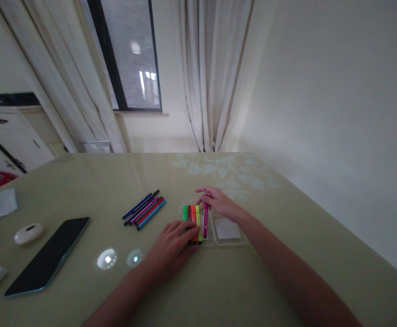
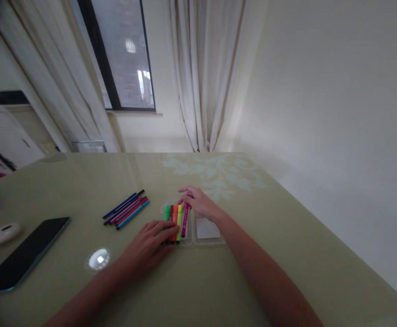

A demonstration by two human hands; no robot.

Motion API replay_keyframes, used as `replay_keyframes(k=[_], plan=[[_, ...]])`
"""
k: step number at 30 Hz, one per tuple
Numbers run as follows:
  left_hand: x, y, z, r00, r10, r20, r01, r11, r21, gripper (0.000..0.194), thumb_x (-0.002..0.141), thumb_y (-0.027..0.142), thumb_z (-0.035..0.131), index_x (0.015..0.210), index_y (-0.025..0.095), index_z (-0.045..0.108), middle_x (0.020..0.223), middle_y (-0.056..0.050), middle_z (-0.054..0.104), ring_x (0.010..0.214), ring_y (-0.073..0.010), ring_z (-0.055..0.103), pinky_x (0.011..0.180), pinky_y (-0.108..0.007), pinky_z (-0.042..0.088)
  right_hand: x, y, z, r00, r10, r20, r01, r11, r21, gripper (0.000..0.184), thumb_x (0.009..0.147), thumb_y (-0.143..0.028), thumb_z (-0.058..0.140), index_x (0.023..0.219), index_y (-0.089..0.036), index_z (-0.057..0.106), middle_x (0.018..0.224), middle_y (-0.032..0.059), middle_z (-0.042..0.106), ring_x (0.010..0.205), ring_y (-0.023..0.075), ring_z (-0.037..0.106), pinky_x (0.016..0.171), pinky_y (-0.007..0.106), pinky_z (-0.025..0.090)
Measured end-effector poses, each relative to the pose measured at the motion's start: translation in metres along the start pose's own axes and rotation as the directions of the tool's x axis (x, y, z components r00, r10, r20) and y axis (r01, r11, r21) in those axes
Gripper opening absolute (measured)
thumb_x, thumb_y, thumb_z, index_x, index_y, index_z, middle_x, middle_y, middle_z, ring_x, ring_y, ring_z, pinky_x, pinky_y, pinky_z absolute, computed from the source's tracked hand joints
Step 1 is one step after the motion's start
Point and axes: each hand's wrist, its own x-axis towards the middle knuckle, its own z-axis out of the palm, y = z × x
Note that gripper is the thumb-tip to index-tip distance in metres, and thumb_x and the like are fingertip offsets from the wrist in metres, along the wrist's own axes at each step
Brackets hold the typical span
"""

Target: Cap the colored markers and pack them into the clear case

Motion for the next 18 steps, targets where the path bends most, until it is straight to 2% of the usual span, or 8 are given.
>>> replay_keyframes(k=[4,7,10,15,18], plan=[[0.0,0.0,0.001,1.0,-0.002,0.014,0.001,1.0,0.023,0.04,0.102,0.033,0.055,0.142,0.031,0.055,0.142,-0.007,0.061,0.126,-0.0262,0.056,0.106,-0.046,0.046,-0.002,0.0,0.002,1.0,-0.001,-0.015,0.001,1.0,0.002,0.03,0.095,-0.019,0.054,0.125,-0.016,0.06,0.092,0.0058,0.076,0.069,0.0123,0.06,0.065,0.024,0.049],[0.001,0.0,0.0,0.999,-0.007,0.033,0.006,1.0,0.024,0.041,0.103,0.033,0.054,0.143,0.032,0.053,0.144,-0.006,0.06,0.127,-0.0261,0.054,0.106,-0.047,0.045,-0.003,0.004,0.009,1.0,0.011,0.028,-0.011,0.999,-0.031,0.029,0.094,-0.02,0.056,0.123,-0.018,0.062,0.091,0.0039,0.075,0.072,0.0132,0.062,0.067,0.024,0.049],[0.001,0.0,0.0,0.999,-0.002,0.04,0.001,0.999,0.033,0.041,0.103,0.033,0.053,0.144,0.032,0.051,0.144,-0.005,0.059,0.128,-0.0261,0.053,0.107,-0.047,0.044,-0.003,0.009,0.012,1.0,-0.002,0.023,0.004,0.996,-0.09,0.031,0.091,-0.021,0.063,0.121,-0.018,0.064,0.092,0.0036,0.073,0.078,0.0149,0.065,0.07,0.026,0.051],[0.0,0.0,0.006,0.999,0.001,0.044,-0.005,0.994,0.105,0.048,0.102,0.028,0.054,0.149,0.037,0.047,0.144,-0.005,0.058,0.127,-0.0263,0.053,0.107,-0.047,0.044,-0.001,0.011,0.006,0.997,-0.06,-0.049,0.04,0.944,-0.328,0.032,0.079,-0.021,0.079,0.109,-0.015,0.071,0.1,0.008,0.074,0.087,0.0185,0.067,0.078,0.031,0.053],[-0.001,-0.001,0.009,0.999,0.007,0.049,-0.014,0.988,0.152,0.053,0.101,0.021,0.055,0.149,0.042,0.046,0.144,-0.005,0.056,0.129,-0.027,0.051,0.107,-0.048,0.043,-0.001,0.01,0.004,0.998,-0.058,-0.04,0.033,0.892,-0.452,0.028,0.077,-0.024,0.082,0.103,-0.015,0.075,0.099,0.0088,0.075,0.085,0.0195,0.068,0.078,0.031,0.053]])
